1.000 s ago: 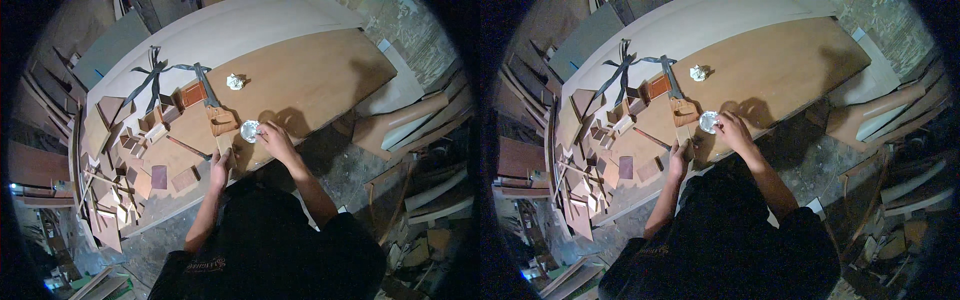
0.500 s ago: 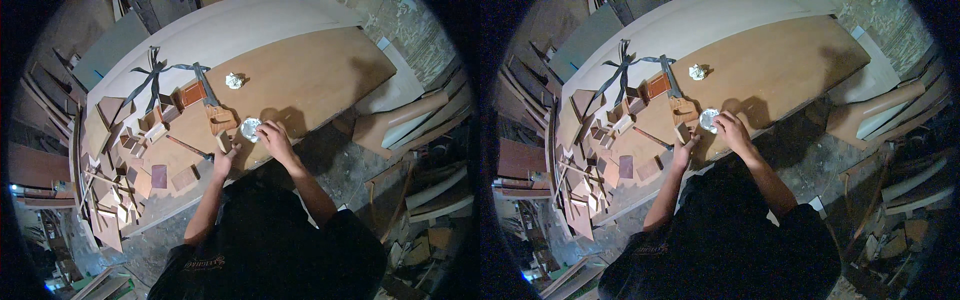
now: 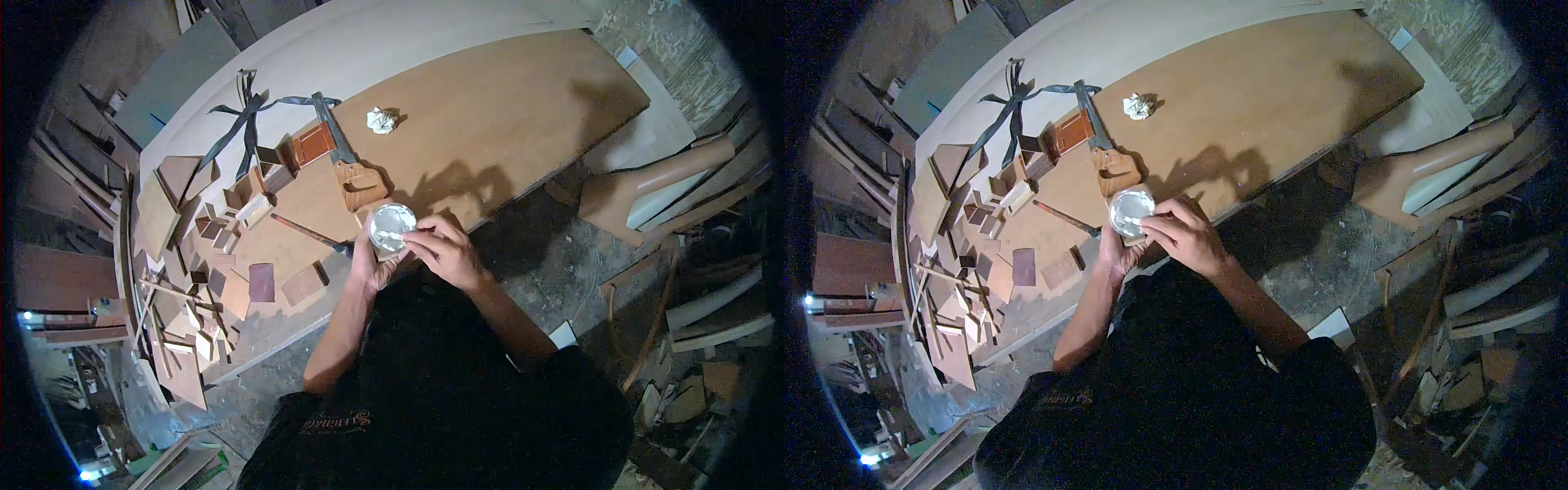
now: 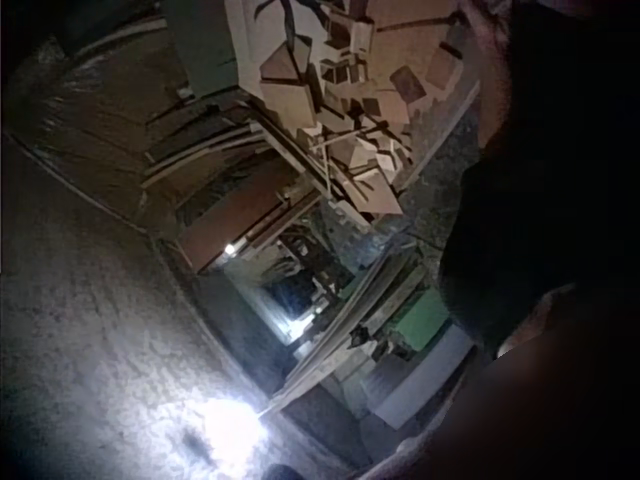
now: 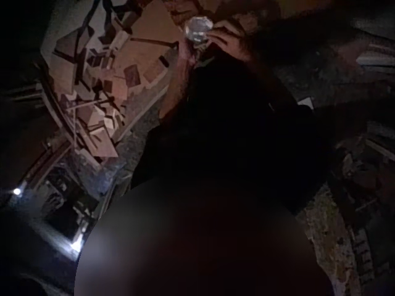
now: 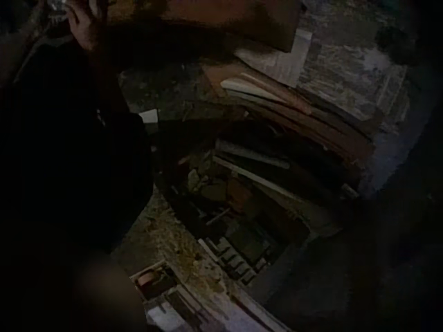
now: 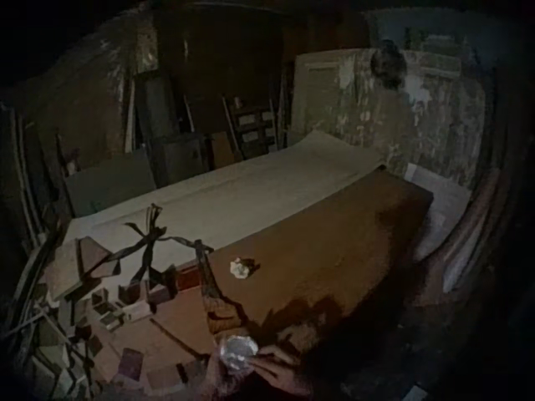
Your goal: Sanding small wooden pieces and applying wood filler to the joints at a workbench.
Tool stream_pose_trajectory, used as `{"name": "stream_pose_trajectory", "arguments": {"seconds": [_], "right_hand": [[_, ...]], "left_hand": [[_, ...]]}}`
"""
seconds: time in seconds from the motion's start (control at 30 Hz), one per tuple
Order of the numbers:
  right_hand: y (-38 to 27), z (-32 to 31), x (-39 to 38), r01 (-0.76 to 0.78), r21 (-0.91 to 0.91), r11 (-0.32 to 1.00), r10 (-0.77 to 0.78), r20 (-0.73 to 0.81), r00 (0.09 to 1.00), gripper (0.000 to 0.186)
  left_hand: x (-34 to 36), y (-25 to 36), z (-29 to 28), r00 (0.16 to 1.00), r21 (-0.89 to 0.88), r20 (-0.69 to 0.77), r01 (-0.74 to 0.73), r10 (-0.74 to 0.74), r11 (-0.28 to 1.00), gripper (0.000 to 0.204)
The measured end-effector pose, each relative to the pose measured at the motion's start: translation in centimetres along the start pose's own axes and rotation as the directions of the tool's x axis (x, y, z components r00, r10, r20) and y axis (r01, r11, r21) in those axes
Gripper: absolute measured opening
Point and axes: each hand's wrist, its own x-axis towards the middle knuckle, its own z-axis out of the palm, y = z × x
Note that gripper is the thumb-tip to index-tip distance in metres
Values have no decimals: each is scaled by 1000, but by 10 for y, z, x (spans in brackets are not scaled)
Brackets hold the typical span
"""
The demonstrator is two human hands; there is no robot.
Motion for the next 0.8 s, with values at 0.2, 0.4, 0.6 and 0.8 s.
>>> {"name": "stream_pose_trajectory", "arguments": {"seconds": [0.2,0.4,0.6,0.8], "right_hand": [[-12,-10,7,-79,-49,996,77,-43,996,16],[-26,-15,18,-28,-64,998,25,-49,999,16],[-38,-24,16,8,-76,997,-13,-70,997,18],[-50,-34,17,36,-73,997,-45,-125,991,19]], "left_hand": [[-11,17,24,994,89,-29,-100,103,991,48],[-5,14,19,980,16,24,-197,197,980,50],[-11,19,30,973,18,95,-211,208,977,51],[-11,20,36,972,50,57,-231,228,972,52]]}}
